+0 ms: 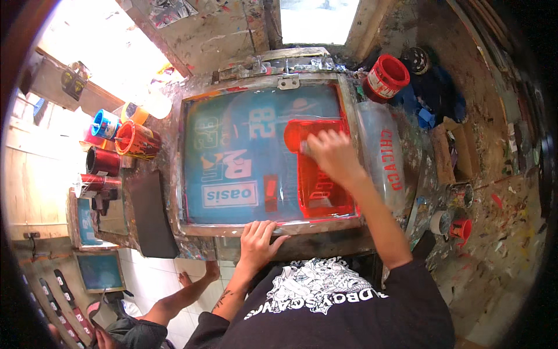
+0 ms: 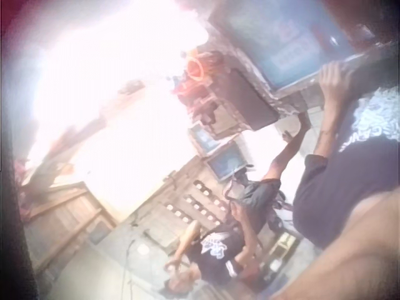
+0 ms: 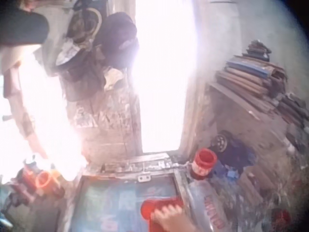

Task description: The person screen prints fabric patches by aligning fabric pieces on a work surface, lowering the silkscreen frame, spreading red paint across the screen with a squeegee, lifting the frame, and removing the printed fabric.

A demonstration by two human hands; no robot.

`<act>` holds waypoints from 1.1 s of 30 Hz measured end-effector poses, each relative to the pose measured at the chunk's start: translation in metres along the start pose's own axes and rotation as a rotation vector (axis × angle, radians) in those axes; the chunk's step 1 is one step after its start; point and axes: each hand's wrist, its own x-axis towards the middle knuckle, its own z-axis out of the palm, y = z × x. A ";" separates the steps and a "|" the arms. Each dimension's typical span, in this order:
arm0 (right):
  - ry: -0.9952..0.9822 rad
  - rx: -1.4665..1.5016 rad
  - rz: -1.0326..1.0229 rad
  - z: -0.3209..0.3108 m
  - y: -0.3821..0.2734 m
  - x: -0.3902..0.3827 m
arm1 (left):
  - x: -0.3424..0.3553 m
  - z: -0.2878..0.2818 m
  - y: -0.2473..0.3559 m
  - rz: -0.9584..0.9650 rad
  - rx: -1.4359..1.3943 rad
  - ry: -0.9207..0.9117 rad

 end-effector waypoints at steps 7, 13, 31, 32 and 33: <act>-0.034 0.020 0.045 -0.055 -0.097 -0.120 | 0.003 -0.001 -0.004 0.044 0.006 -0.006; -0.101 0.119 0.149 -0.090 -0.116 -0.131 | 0.006 -0.011 -0.005 0.124 0.056 0.014; 0.101 0.030 -0.051 -0.281 -0.006 0.091 | 0.204 0.053 -0.026 0.166 0.099 0.285; 0.064 0.030 -0.036 -0.283 0.000 0.098 | 0.201 0.080 -0.047 0.169 0.100 0.294; 0.049 0.043 -0.035 -0.283 0.004 0.107 | 0.196 0.099 -0.069 0.177 0.212 0.278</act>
